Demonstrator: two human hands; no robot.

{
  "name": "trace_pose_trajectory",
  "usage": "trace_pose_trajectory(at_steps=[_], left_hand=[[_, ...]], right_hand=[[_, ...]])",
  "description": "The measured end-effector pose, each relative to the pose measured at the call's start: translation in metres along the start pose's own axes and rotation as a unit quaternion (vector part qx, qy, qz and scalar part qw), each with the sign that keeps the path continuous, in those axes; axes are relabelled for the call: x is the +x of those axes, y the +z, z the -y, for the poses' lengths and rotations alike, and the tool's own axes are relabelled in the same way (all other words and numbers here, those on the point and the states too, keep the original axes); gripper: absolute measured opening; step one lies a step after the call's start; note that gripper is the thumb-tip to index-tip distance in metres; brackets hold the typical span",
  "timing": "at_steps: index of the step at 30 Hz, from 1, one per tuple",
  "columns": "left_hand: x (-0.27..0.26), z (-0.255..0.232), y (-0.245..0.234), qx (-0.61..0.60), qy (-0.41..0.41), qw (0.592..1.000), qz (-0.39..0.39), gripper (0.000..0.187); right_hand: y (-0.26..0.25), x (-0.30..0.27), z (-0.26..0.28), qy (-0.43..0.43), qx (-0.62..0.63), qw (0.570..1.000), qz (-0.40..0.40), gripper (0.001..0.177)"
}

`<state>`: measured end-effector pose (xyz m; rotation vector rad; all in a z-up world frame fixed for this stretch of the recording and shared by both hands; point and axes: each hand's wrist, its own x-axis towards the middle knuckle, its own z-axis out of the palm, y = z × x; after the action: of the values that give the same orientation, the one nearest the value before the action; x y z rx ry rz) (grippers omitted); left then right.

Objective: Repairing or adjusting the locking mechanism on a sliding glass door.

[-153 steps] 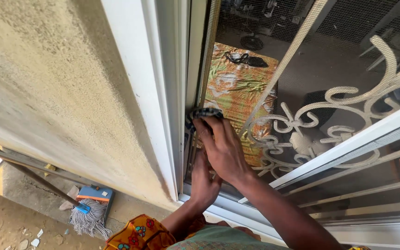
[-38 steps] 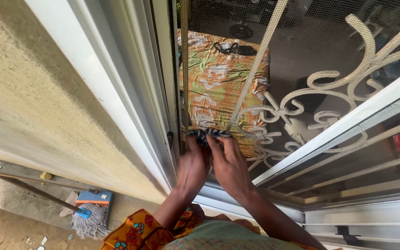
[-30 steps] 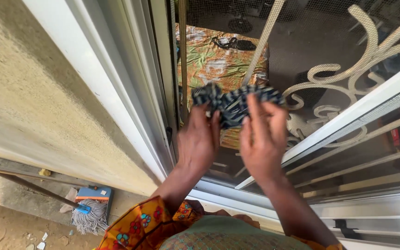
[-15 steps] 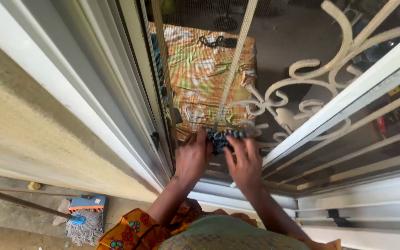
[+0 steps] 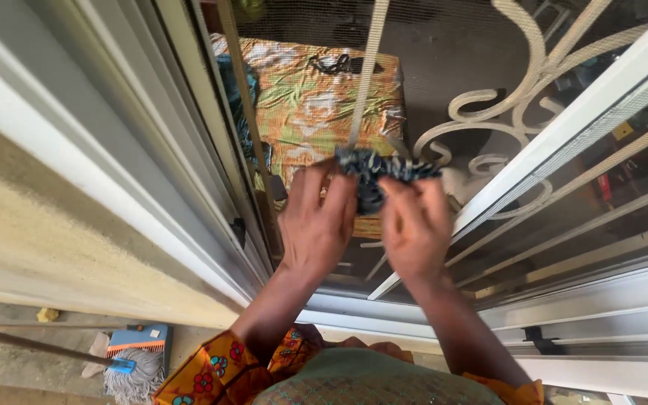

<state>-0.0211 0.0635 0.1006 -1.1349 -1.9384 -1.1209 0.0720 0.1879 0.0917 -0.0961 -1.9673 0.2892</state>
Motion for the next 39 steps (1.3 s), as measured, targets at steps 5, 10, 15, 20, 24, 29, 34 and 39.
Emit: trace_pose_trajectory(at_steps=[5,10,15,20,24,29,34,39], left_hand=[[-0.055,0.026,0.032,0.049,-0.006,0.997,0.053,0.014],[-0.078,0.03,0.044,0.048,-0.027,0.989,0.14,0.011],[-0.033,0.007,0.024,-0.016,-0.028,0.996,0.083,0.014],[0.005,-0.015,0.013,-0.034,0.013,0.999,0.001,0.018],[-0.003,-0.014,0.026,-0.002,0.04,0.999,0.009,0.023],[-0.038,0.001,0.046,0.023,0.067,0.995,0.071,0.033],[-0.035,-0.007,0.044,-0.055,0.009,0.994,0.098,0.018],[-0.002,-0.027,0.035,-0.128,0.003,0.99,0.053,0.021]], right_hand=[[0.015,-0.066,-0.013,0.064,-0.036,0.991,0.113,0.03],[0.012,-0.089,-0.023,0.14,-0.01,0.97,0.197,0.029],[-0.008,-0.042,-0.013,0.1,0.012,0.992,0.073,0.029],[-0.028,0.001,0.009,0.05,-0.046,0.996,0.053,0.047],[-0.016,-0.028,0.002,0.02,-0.134,0.989,0.062,0.063],[-0.008,-0.074,-0.004,0.046,-0.135,0.986,0.087,0.067],[-0.025,-0.05,0.005,0.115,-0.096,0.982,0.117,0.062],[-0.038,0.002,0.014,0.058,-0.066,0.995,0.051,0.045]])
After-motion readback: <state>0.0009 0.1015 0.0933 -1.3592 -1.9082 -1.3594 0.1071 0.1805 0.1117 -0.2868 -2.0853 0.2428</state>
